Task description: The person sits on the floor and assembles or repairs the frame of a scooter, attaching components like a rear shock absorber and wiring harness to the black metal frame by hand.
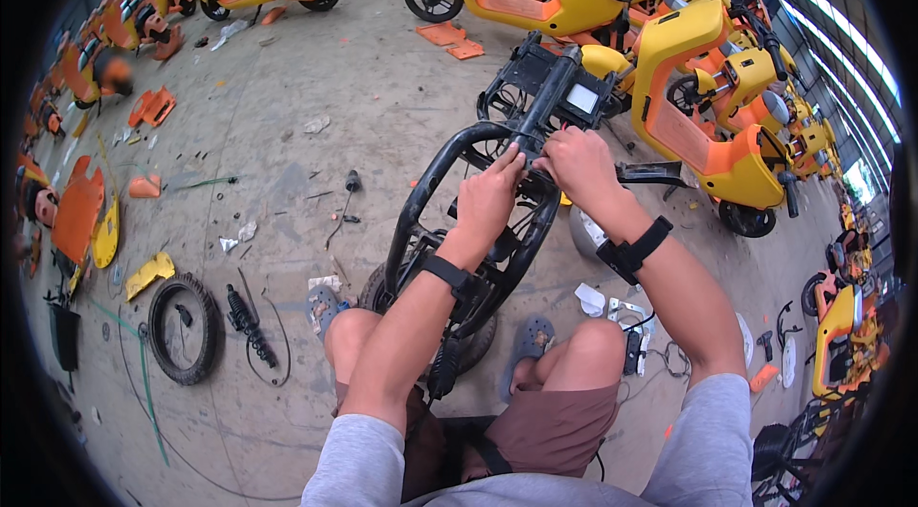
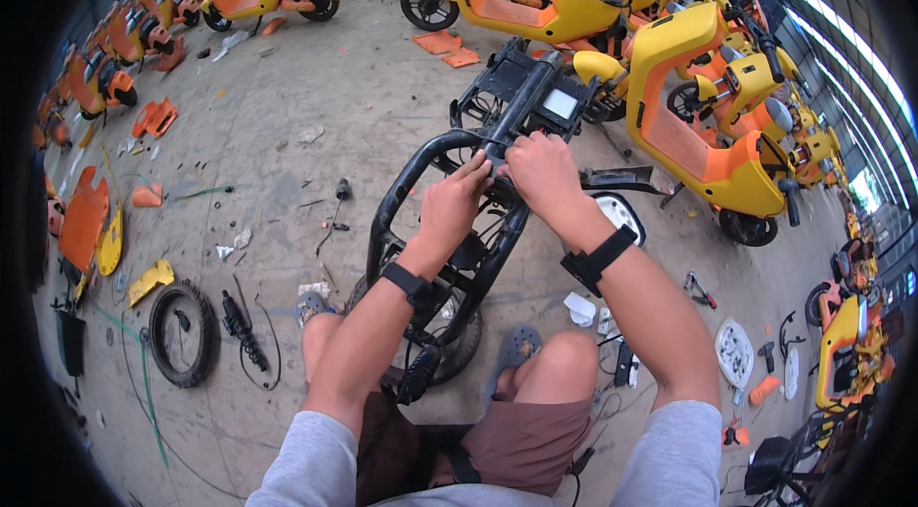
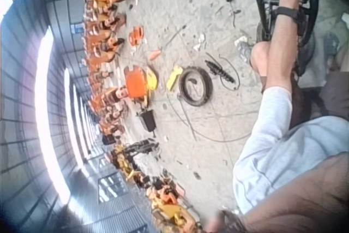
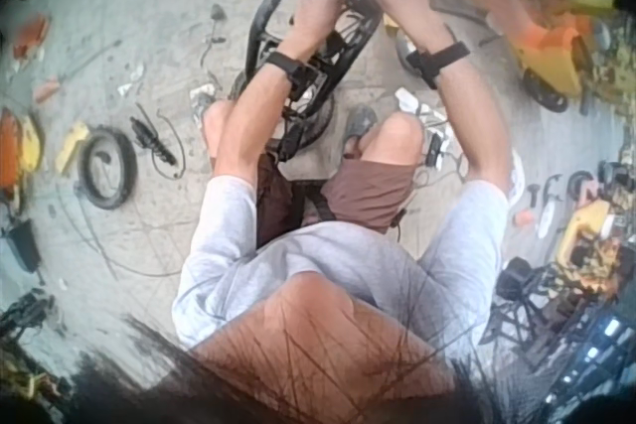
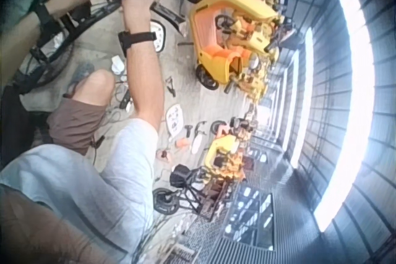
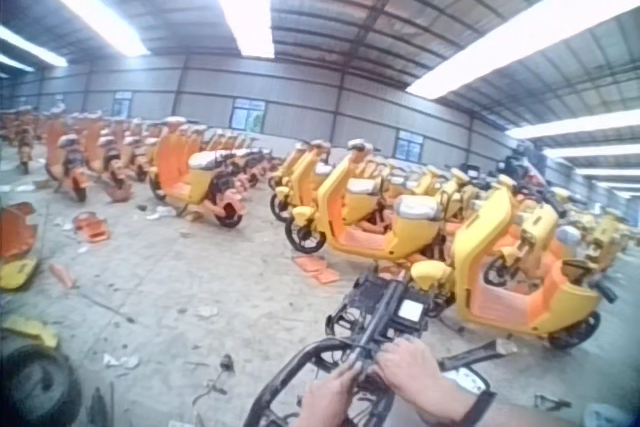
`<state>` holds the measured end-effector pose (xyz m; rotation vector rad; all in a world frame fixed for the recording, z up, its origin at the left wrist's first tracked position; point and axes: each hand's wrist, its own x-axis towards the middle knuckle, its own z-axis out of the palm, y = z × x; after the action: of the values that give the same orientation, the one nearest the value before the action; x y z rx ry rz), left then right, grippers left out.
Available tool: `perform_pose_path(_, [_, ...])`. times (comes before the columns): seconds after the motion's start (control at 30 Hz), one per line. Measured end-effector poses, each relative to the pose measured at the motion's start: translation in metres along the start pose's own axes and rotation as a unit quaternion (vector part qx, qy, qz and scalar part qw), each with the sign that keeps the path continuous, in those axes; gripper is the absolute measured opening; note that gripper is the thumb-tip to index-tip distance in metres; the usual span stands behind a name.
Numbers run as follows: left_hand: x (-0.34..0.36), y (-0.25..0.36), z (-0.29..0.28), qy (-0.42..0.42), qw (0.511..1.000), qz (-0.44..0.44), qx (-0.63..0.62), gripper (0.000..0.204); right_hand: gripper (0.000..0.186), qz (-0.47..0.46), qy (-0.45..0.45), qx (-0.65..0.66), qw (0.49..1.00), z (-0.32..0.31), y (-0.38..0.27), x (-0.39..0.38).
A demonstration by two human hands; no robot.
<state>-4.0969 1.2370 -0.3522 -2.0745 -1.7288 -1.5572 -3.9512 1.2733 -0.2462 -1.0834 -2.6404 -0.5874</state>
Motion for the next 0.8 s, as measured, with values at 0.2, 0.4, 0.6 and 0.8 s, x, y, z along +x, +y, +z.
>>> perform_pose_path(0.2, [-0.0006, -0.0025, -0.0032, 0.017, 1.0, 0.004, -0.011, 0.022, 0.024, -0.002, 0.015, -0.002, 1.0, 0.0004, -0.004, -0.0031])
perform_pose_path(0.4, [0.0005, -0.0003, -0.0025, 0.007, 1.0, -0.008, -0.011, 0.022, 0.02, -0.022, 0.022, -0.037, 0.999, 0.0008, -0.0024, -0.0006])
perform_pose_path(0.6, [0.0011, 0.0013, -0.0008, 0.012, 1.0, 0.0, -0.007, 0.022, 0.015, -0.031, 0.041, 0.048, 0.998, -0.0038, 0.0018, -0.005])
perform_pose_path(0.8, [0.0012, -0.0007, -0.0053, 0.013, 1.0, -0.008, -0.017, 0.02, 0.014, -0.029, 0.028, -0.036, 0.999, -0.0052, -0.0057, -0.0022])
